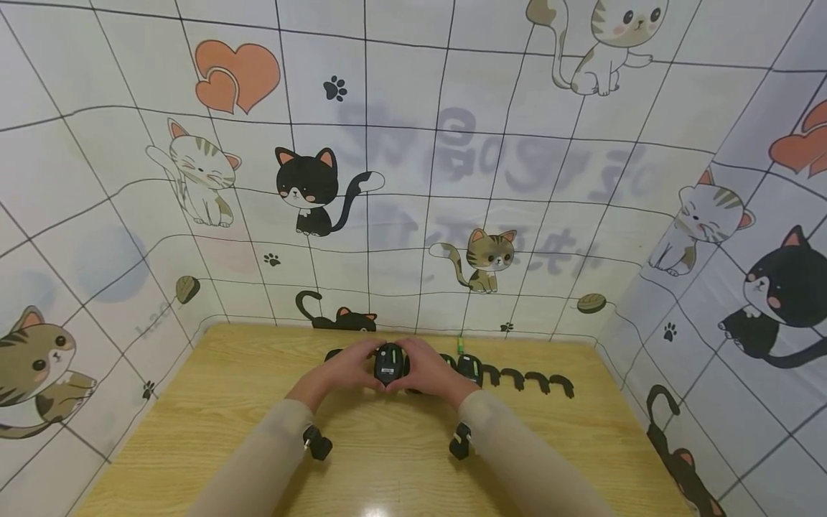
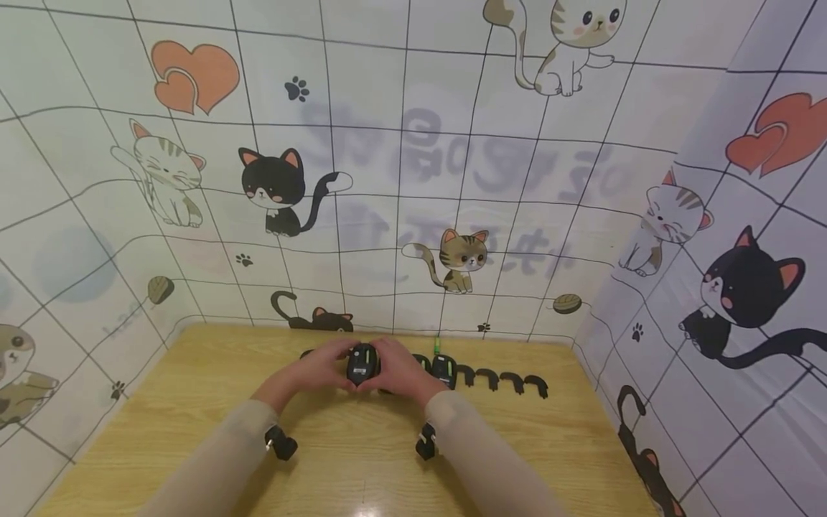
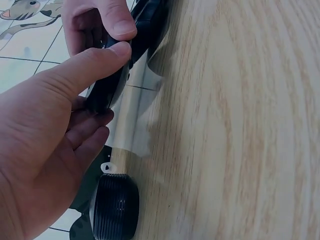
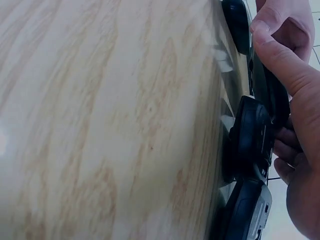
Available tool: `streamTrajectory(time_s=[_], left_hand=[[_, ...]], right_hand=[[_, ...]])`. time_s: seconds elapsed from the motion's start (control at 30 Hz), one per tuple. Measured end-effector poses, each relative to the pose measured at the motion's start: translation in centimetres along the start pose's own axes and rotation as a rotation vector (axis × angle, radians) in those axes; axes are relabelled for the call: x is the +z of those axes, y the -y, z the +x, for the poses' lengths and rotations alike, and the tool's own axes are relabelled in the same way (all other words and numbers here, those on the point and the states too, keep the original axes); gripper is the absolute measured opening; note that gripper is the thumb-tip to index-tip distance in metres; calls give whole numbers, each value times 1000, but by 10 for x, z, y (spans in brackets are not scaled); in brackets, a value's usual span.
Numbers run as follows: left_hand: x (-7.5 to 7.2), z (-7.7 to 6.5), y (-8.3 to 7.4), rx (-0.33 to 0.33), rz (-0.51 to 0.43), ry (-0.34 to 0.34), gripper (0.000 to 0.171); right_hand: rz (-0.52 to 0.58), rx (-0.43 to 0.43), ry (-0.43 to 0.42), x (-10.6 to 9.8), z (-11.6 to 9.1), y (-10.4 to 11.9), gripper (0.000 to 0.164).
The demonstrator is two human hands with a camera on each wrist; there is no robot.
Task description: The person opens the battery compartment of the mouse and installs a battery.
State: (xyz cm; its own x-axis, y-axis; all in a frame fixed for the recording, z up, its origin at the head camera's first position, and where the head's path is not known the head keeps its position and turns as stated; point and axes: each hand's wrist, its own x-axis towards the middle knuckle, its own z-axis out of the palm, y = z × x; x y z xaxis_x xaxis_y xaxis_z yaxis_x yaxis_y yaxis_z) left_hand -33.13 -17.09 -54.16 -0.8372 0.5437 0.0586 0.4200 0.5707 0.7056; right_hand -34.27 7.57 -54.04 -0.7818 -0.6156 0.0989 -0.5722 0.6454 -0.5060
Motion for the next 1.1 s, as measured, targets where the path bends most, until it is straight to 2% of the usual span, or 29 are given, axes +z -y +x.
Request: streamTrajectory(time_s=[0.27, 0.5, 0.63, 0.8, 0.93, 1.1], left_hand=[[6, 4, 5, -46, 73, 16, 93], [7, 5, 7, 12, 100, 39, 87], [7, 5, 5, 4, 111, 44, 89], [7, 2, 0, -24, 139, 31, 99], [5, -1, -1, -70, 189, 3, 106], [0, -11, 5, -97, 191, -45, 100]], right_hand=[[-62, -20, -1, 8, 4, -6, 93], [-107, -23, -9, 12, 3, -5, 88], [-116, -25, -20, 12, 3, -4, 90], [-112, -26, -26, 12, 0, -2, 97], [-66, 10, -21, 9, -3, 0, 104], [-34, 35, -16, 6, -7, 3, 101]])
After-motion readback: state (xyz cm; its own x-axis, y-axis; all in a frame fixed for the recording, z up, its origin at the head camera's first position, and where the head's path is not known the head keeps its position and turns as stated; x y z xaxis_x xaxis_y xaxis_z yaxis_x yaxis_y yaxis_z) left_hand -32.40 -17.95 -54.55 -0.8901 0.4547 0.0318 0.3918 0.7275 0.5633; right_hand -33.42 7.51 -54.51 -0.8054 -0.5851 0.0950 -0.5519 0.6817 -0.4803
